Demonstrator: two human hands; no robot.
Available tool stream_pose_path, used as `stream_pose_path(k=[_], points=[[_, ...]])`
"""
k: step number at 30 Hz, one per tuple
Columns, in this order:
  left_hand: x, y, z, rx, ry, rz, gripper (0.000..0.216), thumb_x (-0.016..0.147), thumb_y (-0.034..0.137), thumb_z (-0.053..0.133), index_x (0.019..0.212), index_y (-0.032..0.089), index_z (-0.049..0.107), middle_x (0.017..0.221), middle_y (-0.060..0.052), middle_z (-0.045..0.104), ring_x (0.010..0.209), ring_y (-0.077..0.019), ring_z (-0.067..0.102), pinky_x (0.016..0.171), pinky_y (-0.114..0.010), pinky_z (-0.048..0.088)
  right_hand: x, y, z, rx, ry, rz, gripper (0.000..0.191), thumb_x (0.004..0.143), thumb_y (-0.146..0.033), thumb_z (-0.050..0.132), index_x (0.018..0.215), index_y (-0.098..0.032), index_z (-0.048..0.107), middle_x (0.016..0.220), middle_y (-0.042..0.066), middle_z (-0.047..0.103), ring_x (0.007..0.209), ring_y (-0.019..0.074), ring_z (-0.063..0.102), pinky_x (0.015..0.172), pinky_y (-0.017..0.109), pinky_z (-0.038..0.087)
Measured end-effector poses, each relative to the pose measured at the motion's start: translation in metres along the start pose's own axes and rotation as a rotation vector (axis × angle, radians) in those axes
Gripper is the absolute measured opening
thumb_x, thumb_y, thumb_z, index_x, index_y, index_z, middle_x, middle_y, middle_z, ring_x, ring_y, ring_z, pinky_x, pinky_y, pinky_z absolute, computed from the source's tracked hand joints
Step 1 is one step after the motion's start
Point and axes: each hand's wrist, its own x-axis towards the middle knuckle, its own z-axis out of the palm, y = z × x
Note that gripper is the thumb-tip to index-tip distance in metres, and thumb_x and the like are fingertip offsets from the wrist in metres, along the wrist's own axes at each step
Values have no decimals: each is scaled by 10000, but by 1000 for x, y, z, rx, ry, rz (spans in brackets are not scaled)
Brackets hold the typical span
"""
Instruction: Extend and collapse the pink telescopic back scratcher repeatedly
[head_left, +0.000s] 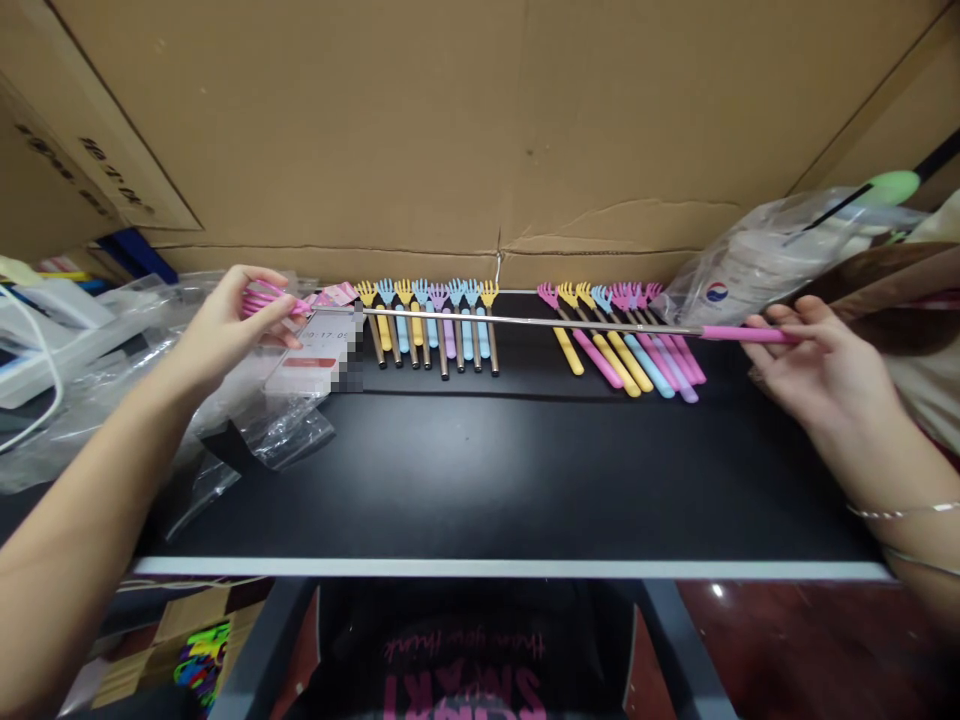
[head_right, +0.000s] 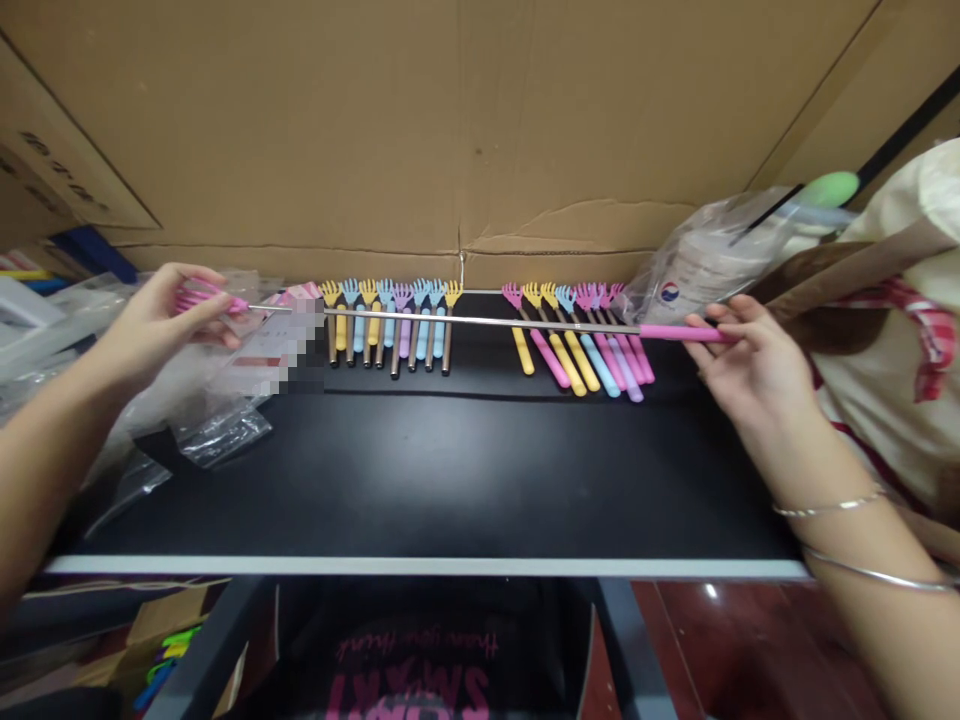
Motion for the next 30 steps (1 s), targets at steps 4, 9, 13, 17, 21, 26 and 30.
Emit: stream_pose_path(k=[4,9,13,17,21,26,30], points=[[-1,-2,5,-90,22,53,416,714,348,739,977,199,453,614,67,583,450,-94,563,469,-223,487,2,-2,1,69,145,-31,328,508,4,550,715,-250,539,746,-65,553,842,94,625,899,319,487],[0,-5,-4,-66,-89,23,463,648,390,778,932,202,465,621,45,624,484,-122,595,498,-246,507,-1,-6,5,113,156,-43,297,568,12,567,711,-248,572,775,-58,598,912,101,636,919,310,491],[2,-7,-15,15,-153,-2,370,671,365,739,863,205,466,635,26,652,541,-131,617,549,-253,517,-5,-7,3,80,29,-44,275,650,-37,611,777,-281,626,902,-62,646,996,111,621,953,335,476],[2,-5,-16,82,-133,-10,221,733,306,662,822,193,494,607,33,627,532,-108,594,567,-242,501,-6,-5,0,6,-97,-36,236,717,-103,612,819,-312,650,971,-57,657,1068,123,592,966,362,463],[-1,1,-14,125,-110,-51,161,764,276,639,829,190,520,607,39,615,537,-98,577,571,-237,487,-3,-2,-5,-124,-240,54,167,762,-181,607,851,-314,657,1059,-33,661,1115,148,579,959,381,464],[-1,2,-15,156,-92,-49,170,766,294,645,817,191,519,605,42,618,483,-89,551,526,-223,460,4,0,-13,-293,-298,40,115,789,-293,602,889,-310,655,1057,3,678,1088,195,615,902,410,511],[-3,2,-11,155,-141,-11,199,774,332,648,837,184,531,626,42,638,501,-89,582,567,-216,468,3,3,-13,-320,-371,91,174,769,-354,648,934,-301,659,1072,21,688,1035,196,643,880,381,532]])
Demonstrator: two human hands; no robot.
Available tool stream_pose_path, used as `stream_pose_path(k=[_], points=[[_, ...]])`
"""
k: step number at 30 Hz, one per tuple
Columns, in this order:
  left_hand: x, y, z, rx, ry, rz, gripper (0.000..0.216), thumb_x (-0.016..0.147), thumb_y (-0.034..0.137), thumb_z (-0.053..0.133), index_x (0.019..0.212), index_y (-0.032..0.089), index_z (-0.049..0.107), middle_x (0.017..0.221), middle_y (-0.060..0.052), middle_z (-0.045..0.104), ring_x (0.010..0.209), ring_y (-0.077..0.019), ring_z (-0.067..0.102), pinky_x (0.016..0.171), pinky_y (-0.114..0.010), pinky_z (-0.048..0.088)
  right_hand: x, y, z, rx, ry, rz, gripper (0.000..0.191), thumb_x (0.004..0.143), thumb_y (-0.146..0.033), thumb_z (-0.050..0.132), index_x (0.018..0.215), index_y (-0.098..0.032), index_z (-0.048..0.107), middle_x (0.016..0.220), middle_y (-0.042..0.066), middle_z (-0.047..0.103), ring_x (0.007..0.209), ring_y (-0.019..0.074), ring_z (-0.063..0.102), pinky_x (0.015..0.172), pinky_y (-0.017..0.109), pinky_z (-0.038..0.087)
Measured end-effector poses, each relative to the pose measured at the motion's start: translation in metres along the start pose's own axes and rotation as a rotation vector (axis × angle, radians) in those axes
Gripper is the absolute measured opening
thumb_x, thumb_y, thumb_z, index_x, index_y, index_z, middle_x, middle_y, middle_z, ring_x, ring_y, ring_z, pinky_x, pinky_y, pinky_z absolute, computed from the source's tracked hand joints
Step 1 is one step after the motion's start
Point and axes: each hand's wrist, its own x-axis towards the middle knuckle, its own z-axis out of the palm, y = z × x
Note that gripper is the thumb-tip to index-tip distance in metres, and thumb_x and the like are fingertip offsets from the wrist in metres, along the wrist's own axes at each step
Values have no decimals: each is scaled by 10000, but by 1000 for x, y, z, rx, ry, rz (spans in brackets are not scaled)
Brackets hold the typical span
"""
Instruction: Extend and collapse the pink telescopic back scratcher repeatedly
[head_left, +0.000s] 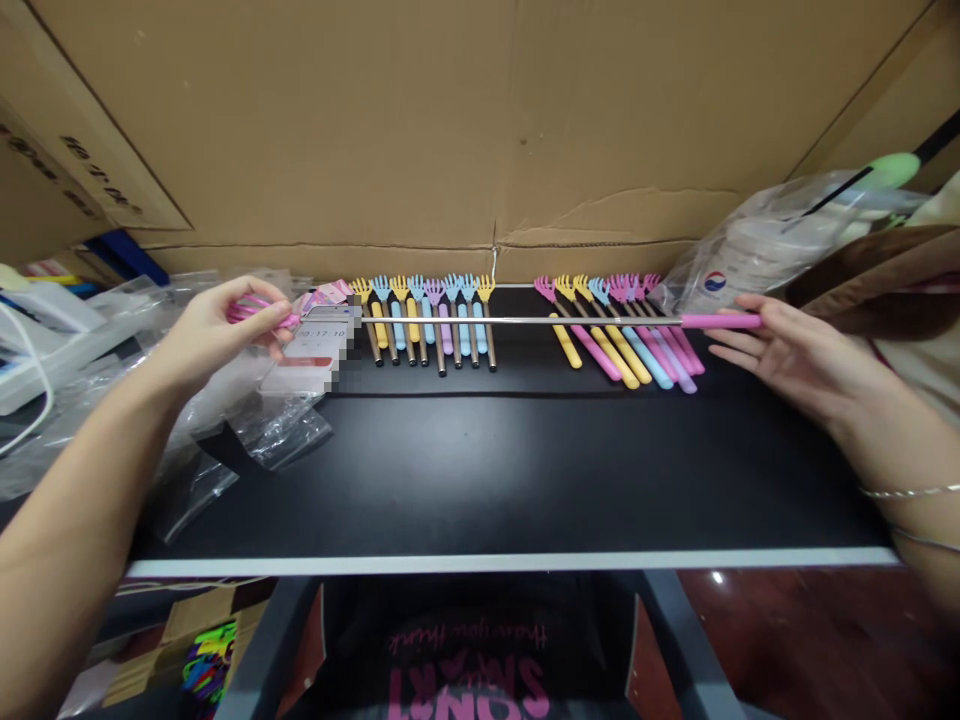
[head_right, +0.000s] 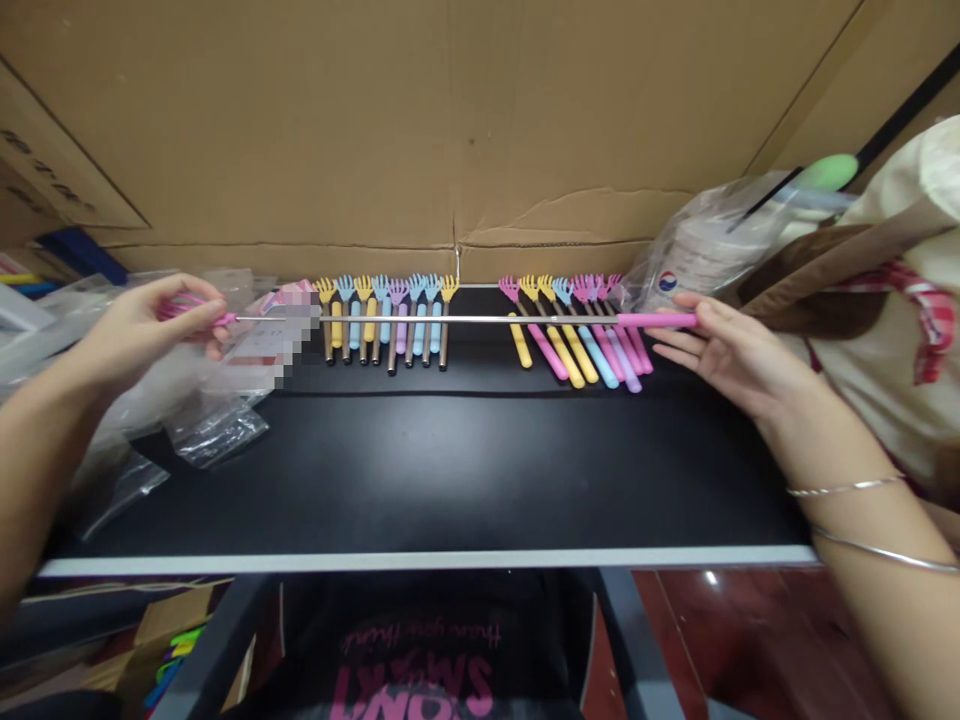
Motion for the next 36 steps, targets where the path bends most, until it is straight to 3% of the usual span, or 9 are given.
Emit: stream_pose_path(k=[8,13,21,28,36], points=[[-12,20,33,-70,-171,43,356,733,468,683,892,186,536,669,-3,685,543,-152,647,561,-255,523,-13,-4,23,-72,-150,98,461,591,-478,796,979,-263,672,1029,49,705,759,167,691,741,277,575],[-15,25,36,-82,-187,69,338,742,452,681,910,200,530,670,-9,684,569,-161,656,571,-269,544,-12,-7,19,-70,-147,82,447,608,-470,785,993,-280,658,972,21,710,682,160,690,698,283,583],[-17,27,35,-45,-225,108,374,707,403,708,961,218,506,724,-4,684,646,-168,663,612,-273,557,-15,-8,18,-131,-174,77,453,615,-407,781,996,-295,565,673,-1,686,642,193,687,642,307,555],[-20,28,31,-88,-207,131,372,721,380,708,960,234,464,691,19,671,619,-150,660,573,-234,558,-15,-7,13,-128,-209,56,387,613,-402,792,844,-240,528,713,15,689,628,172,672,643,298,536],[-26,43,63,-103,-402,288,230,816,353,642,934,199,519,807,-27,683,683,-137,682,663,-236,571,-17,-4,33,-219,-315,33,417,646,-501,758,832,-218,516,682,7,663,633,167,662,623,292,518]])
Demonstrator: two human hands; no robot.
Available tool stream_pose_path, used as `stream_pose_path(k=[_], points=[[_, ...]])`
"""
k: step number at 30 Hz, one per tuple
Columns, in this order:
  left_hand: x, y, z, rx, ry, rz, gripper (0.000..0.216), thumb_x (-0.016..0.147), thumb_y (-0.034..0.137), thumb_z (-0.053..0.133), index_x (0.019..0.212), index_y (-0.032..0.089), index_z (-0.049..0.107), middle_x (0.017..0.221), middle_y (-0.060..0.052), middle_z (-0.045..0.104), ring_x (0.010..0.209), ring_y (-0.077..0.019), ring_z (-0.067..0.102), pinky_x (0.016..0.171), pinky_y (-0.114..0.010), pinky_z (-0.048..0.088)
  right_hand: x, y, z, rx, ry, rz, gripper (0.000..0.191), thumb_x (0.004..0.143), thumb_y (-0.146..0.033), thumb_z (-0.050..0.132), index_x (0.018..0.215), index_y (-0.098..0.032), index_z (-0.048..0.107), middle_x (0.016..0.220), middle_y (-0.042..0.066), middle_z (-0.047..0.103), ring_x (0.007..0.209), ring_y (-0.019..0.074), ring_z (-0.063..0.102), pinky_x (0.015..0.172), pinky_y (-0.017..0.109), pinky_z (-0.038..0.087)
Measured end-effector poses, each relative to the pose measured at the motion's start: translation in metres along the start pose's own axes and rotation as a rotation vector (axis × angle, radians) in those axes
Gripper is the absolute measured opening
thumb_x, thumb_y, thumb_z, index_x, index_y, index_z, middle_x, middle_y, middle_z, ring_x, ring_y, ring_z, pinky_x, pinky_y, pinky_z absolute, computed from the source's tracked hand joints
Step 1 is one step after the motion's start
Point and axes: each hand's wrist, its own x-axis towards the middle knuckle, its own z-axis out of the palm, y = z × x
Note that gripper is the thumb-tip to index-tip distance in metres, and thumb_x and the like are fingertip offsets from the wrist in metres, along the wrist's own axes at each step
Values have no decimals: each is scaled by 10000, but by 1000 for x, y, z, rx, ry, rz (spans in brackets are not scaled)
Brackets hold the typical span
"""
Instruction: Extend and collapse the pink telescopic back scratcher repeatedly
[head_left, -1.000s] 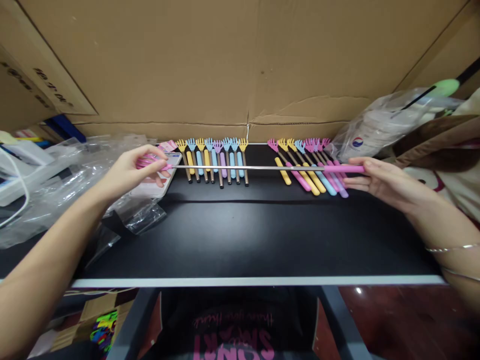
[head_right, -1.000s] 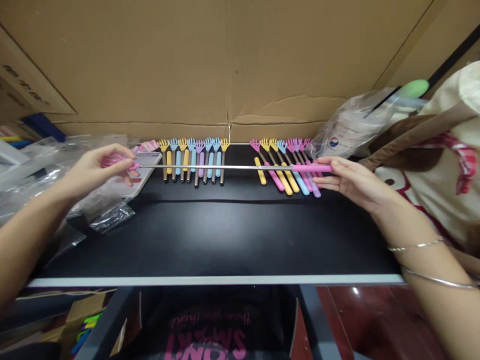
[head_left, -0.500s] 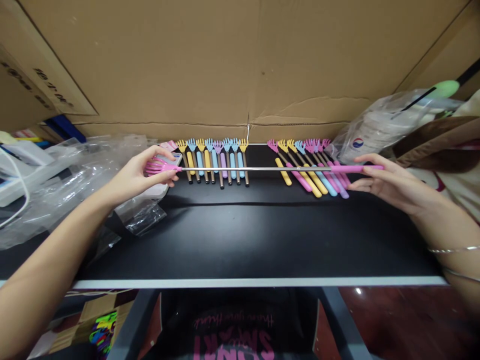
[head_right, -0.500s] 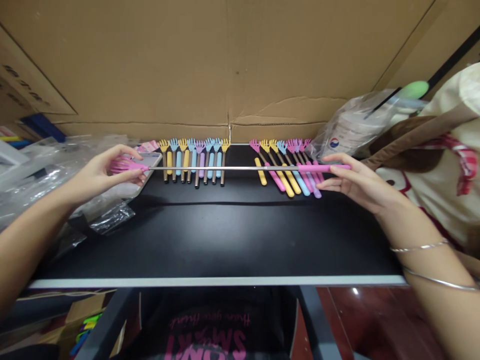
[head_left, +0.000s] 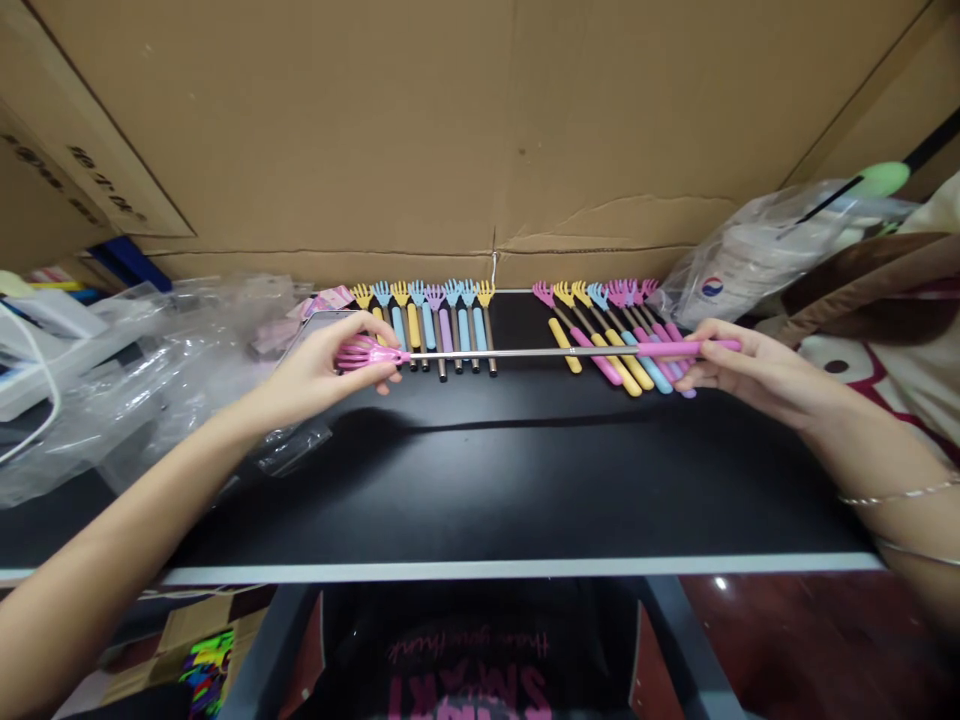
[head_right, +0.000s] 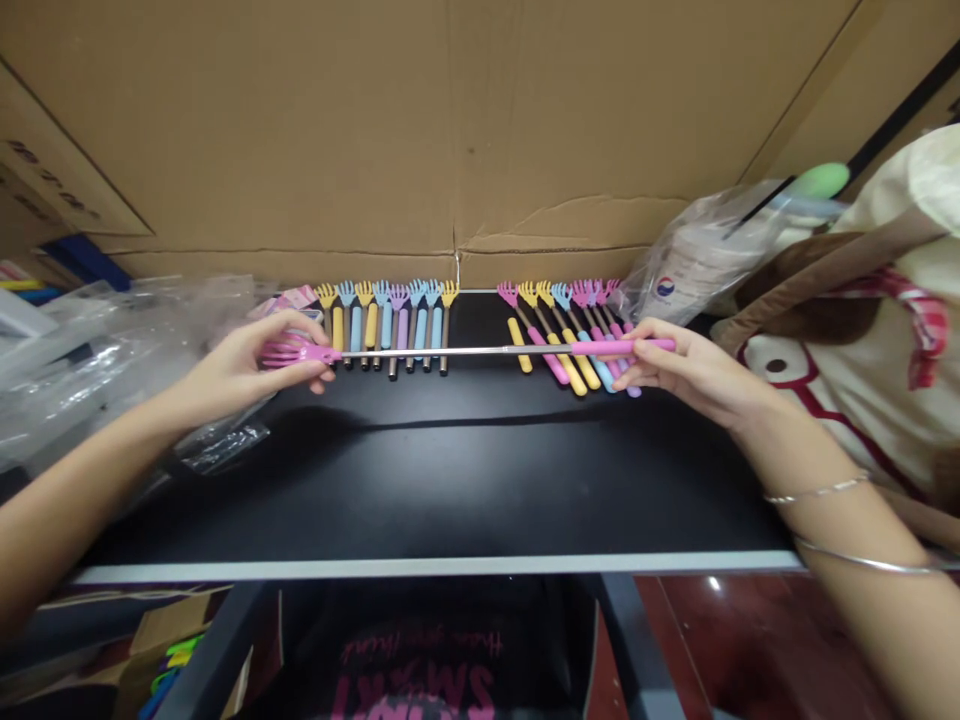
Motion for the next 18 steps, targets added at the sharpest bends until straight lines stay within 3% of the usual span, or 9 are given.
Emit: stream_pose_path(k=[6,18], points=[[8,0,15,-18,-42,4,240,831,369,629,961,197,524,788,-30,678,706,-165,693,675,-263,574,-2,-4,13,-43,-16,5,446,648,-542,745,848,-217,515,660,13,670,626,152,661,608,246,500],[10,-4,17,8,-22,1,255,839,380,615,990,202,514,777,-25,671,681,-157,681,666,-261,557,-5,-7,17,-85,-71,-32,391,727,-535,685,922,-224,549,744,44,701,688,163,671,659,270,528]])
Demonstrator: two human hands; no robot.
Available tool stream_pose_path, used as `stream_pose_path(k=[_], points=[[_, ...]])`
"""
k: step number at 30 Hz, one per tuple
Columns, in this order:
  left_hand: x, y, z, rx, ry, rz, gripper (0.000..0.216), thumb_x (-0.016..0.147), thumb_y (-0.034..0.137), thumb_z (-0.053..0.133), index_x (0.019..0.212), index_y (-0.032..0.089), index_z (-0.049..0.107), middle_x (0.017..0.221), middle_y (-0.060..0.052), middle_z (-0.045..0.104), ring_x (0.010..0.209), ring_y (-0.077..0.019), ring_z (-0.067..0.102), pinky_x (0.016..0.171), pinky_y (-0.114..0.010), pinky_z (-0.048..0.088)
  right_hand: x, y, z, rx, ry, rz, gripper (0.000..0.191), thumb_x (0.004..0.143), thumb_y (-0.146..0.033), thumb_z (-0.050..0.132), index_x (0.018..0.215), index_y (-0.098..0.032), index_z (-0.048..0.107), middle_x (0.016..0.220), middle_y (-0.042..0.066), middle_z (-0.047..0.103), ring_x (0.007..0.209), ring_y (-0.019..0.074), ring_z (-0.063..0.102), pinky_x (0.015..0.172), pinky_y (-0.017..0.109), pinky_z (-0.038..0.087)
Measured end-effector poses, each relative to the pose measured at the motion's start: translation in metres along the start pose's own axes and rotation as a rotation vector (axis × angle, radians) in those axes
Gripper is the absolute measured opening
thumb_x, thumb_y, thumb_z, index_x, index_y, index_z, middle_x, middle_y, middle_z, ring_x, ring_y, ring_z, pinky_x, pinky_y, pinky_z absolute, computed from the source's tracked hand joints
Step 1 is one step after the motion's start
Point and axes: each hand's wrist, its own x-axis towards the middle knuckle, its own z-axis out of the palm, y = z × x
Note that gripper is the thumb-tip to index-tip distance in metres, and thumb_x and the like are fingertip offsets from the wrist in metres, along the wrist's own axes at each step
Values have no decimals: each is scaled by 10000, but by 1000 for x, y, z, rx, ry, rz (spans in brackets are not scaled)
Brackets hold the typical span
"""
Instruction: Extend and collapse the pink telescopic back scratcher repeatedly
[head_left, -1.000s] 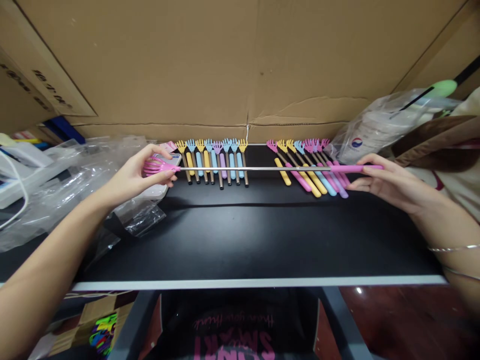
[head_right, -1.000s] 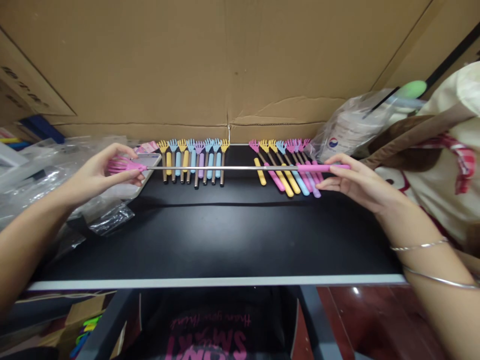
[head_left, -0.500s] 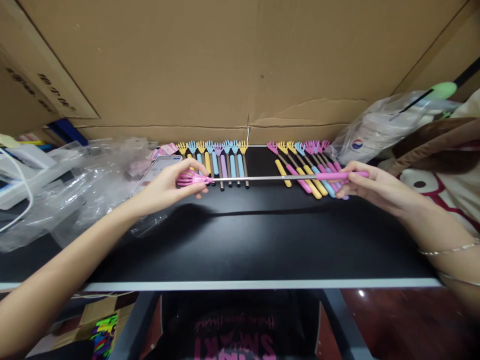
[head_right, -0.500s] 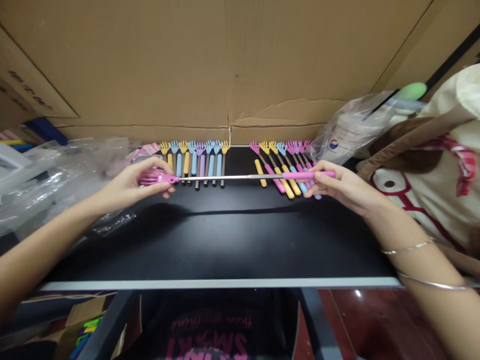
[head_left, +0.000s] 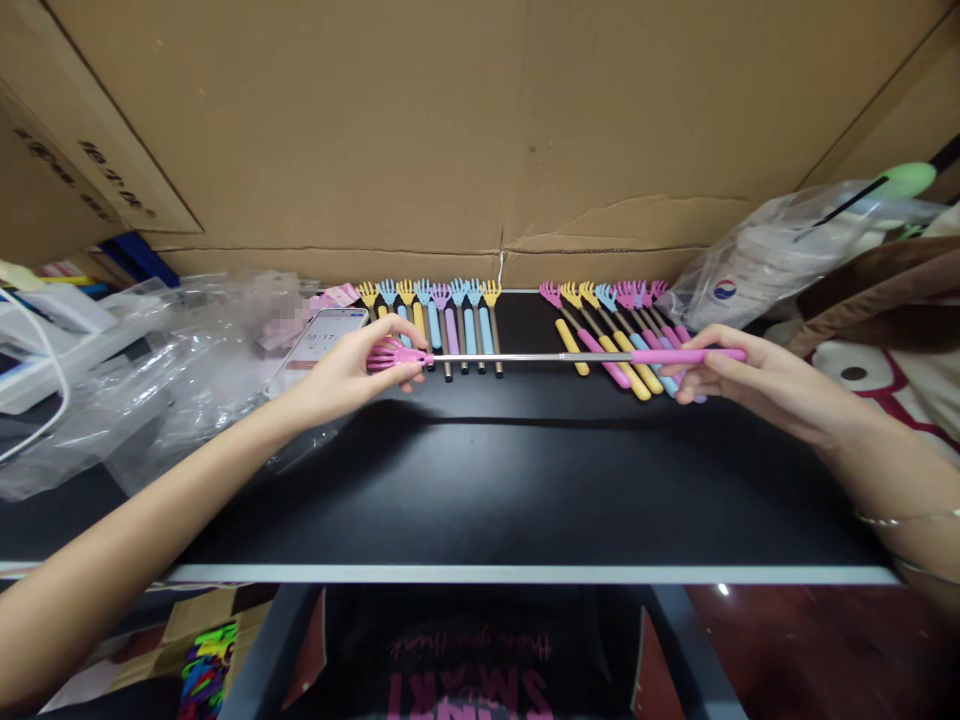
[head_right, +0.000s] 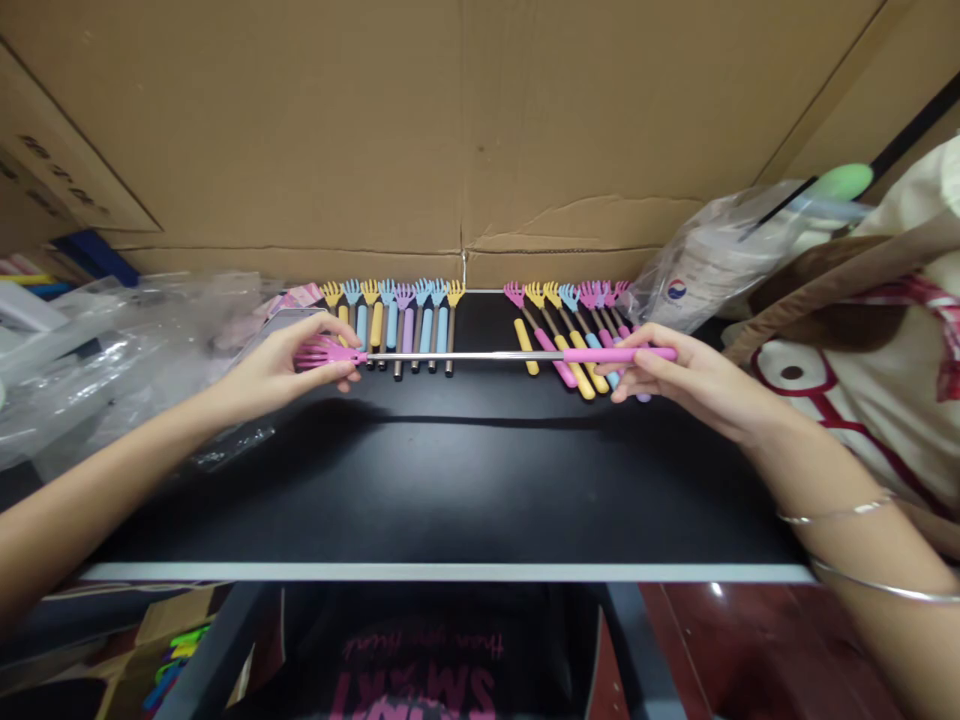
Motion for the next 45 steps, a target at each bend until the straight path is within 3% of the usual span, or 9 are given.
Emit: stream_pose_path(k=[4,10,17,22,27,35,39,42,45], points=[[2,8,4,36,11,47,239,840,367,607,972,190,514,786,-29,666,677,-153,675,644,-253,542,-1,-6,16,4,-126,6,360,773,-526,640,963,-225,587,952,78,705,804,191,677,764,356,553],[8,18,23,5,-5,78,205,843,322,601,967,177,526,767,-9,659,649,-125,655,611,-221,525,-4,-13,41,-47,-142,-38,376,842,-487,575,1077,-193,599,1054,104,674,920,189,648,874,371,517],[9,21,37,-50,-8,85,161,840,295,601,912,172,526,738,10,643,625,-107,637,603,-208,520,-2,-22,59,-176,-132,-128,378,847,-498,554,1068,-201,632,1042,89,676,832,179,638,800,354,520],[8,20,39,-24,21,105,173,839,286,604,960,173,556,773,1,657,682,-117,648,652,-226,532,0,-19,59,-346,-17,-226,377,851,-501,540,1038,-186,628,834,55,663,764,169,635,760,332,509],[10,17,42,-14,98,96,195,815,308,633,938,168,577,815,-16,670,702,-129,648,630,-222,516,0,-22,60,-596,125,-433,333,898,-444,474,1022,-186,642,887,67,646,747,167,612,706,328,478],[5,21,47,90,242,198,163,825,321,645,894,176,616,892,-23,675,798,-137,650,735,-243,500,-4,-41,95,-1241,290,-832,209,912,-242,483,1074,-221,613,1040,42,673,968,195,598,995,444,307],[3,23,52,91,231,213,140,829,301,648,898,184,614,890,-13,676,809,-133,646,740,-236,486,3,-46,119,-1373,228,-946,200,912,-200,476,1072,-165,592,990,48,675,885,169,593,800,310,382],[2,23,51,169,190,191,111,846,292,626,918,207,636,912,1,687,808,-133,629,742,-247,474,10,-43,126,-1408,249,-966,160,911,-172,468,1006,-174,597,850,16,658,732,139,572,629,276,334],[3,24,47,350,162,186,150,903,305,538,949,265,675,940,21,702,873,-155,591,759,-273,450,15,-36,127,-1426,281,-962,150,909,-159,469,983,-181,598,790,-1,628,670,123,545,581,269,294]])
